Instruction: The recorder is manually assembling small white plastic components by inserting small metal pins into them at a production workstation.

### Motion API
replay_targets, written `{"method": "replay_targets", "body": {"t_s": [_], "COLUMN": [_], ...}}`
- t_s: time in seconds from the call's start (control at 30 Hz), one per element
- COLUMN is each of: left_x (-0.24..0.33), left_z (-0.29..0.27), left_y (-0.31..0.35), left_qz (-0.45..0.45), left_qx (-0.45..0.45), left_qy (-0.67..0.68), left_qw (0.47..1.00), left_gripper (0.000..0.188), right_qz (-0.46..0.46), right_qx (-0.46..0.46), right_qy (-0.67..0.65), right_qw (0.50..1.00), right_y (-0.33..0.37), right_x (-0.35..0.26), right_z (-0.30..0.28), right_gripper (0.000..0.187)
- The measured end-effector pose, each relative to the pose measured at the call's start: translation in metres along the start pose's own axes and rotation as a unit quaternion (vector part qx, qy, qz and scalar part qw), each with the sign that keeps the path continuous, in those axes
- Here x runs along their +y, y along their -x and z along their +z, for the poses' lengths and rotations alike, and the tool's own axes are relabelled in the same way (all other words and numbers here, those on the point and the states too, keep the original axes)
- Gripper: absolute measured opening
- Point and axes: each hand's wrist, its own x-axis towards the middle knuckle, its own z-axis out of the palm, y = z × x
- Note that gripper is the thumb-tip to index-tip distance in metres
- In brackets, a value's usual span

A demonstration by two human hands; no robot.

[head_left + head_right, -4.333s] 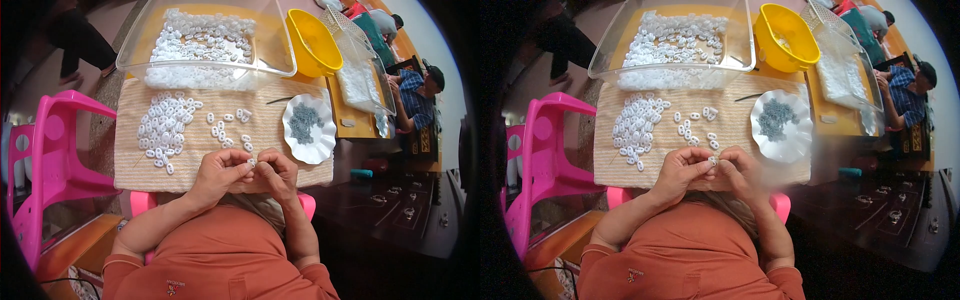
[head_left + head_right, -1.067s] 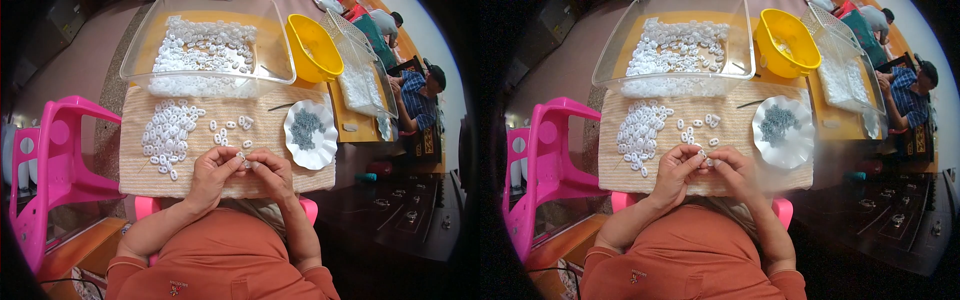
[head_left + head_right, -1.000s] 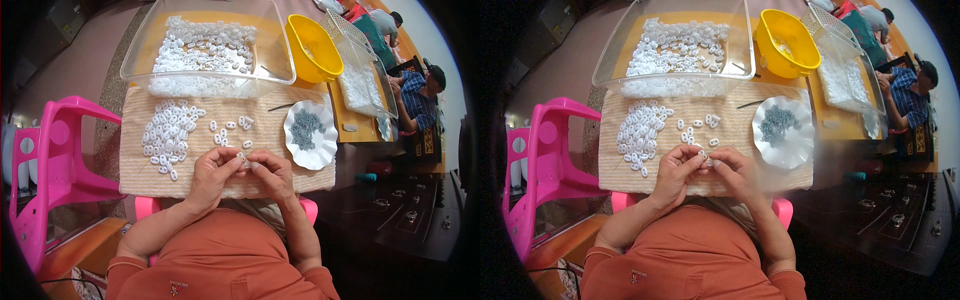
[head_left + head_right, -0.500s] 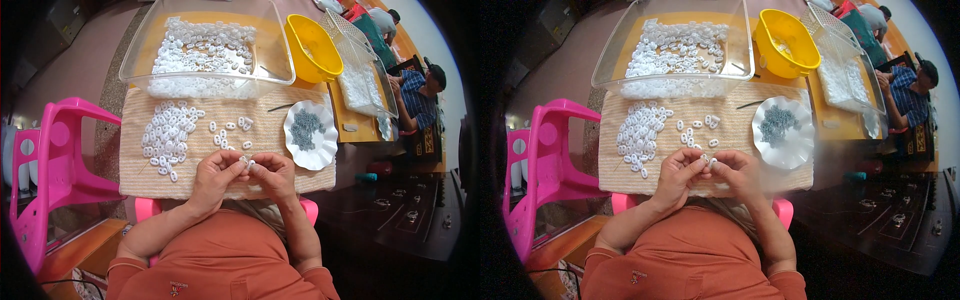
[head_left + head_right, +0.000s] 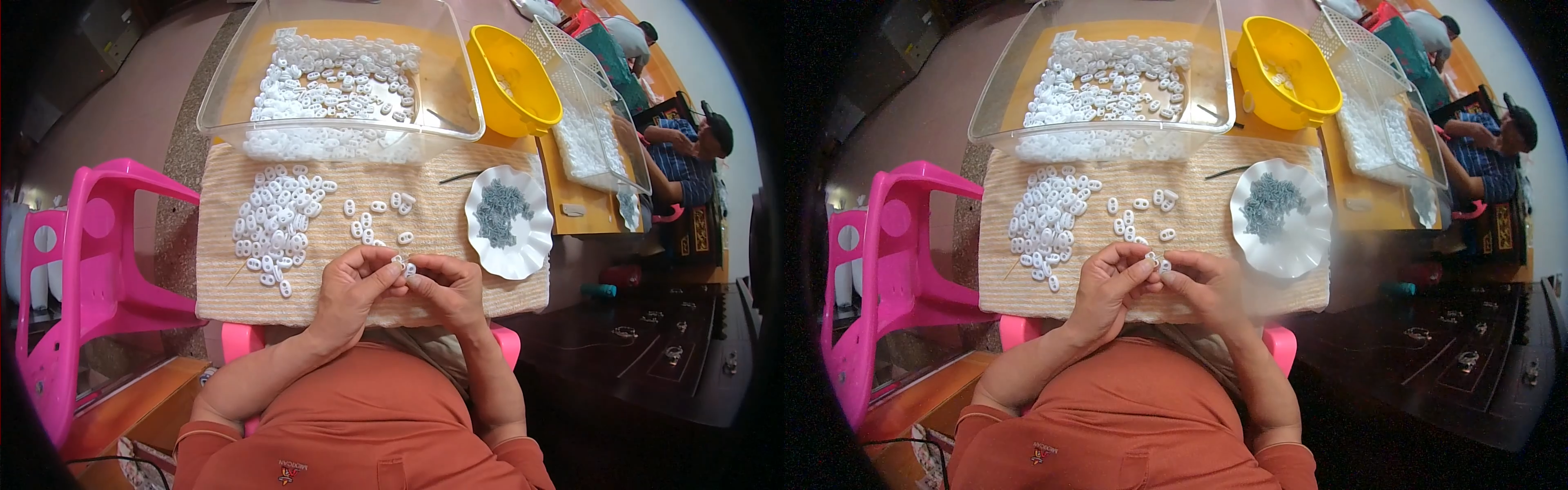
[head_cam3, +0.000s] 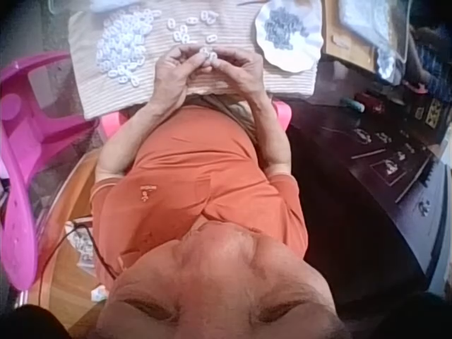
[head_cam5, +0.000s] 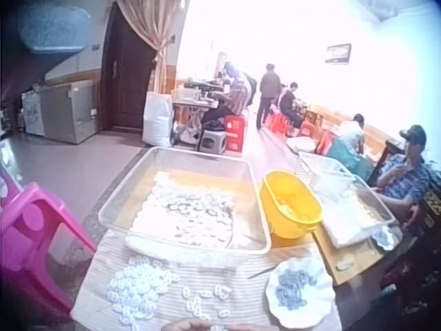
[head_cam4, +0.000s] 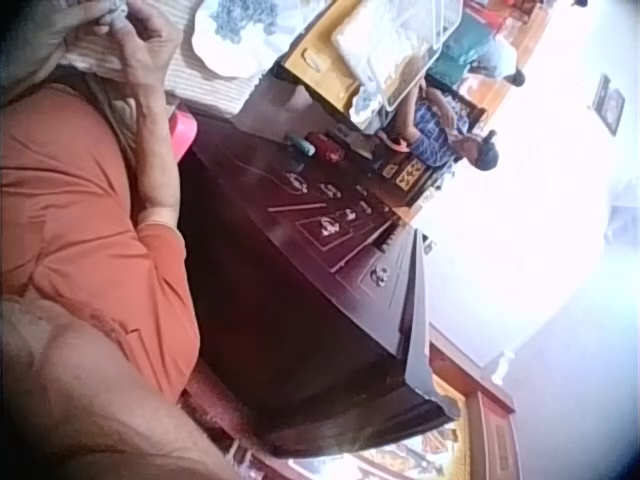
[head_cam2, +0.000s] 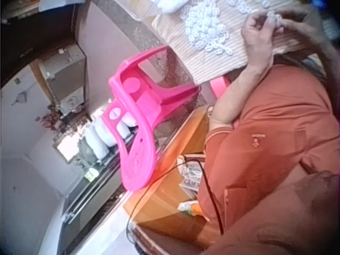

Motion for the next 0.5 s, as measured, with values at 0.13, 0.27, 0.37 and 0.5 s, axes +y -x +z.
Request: {"method": "replay_targets", "body": {"t_s": [0.13, 0.27, 0.37, 0.5], "left_x": [-0.001, 0.0, 0.0, 0.001], "left_z": [-0.001, 0.0, 0.0, -0.002], "left_y": [0.0, 0.0, -0.001, -0.002], "left_qz": [-0.001, 0.001, -0.003, -0.008], "left_qx": [-0.001, 0.002, 0.005, 0.005], "left_qy": [0.0, 0.002, 0.0, -0.011], "left_qw": [1.0, 1.0, 1.0, 1.0], "left_gripper": [0.015, 0.016, 0.015, 0.015], "right_qz": [0.009, 0.01, 0.007, 0.029], "right_qx": [0.003, -0.01, -0.003, -0.013], "right_qy": [-0.001, -0.02, -0.03, -0.026], "right_qw": [1.0, 1.0, 1.0, 0.999], "right_y": [0.001, 0.001, 0.0, 0.0], "right_x": [-0.004, -0.01, -0.01, -0.009], "right_z": [0.001, 0.002, 0.002, -0.007], "right_gripper": [0.026, 0.028, 0.029, 0.035]}}
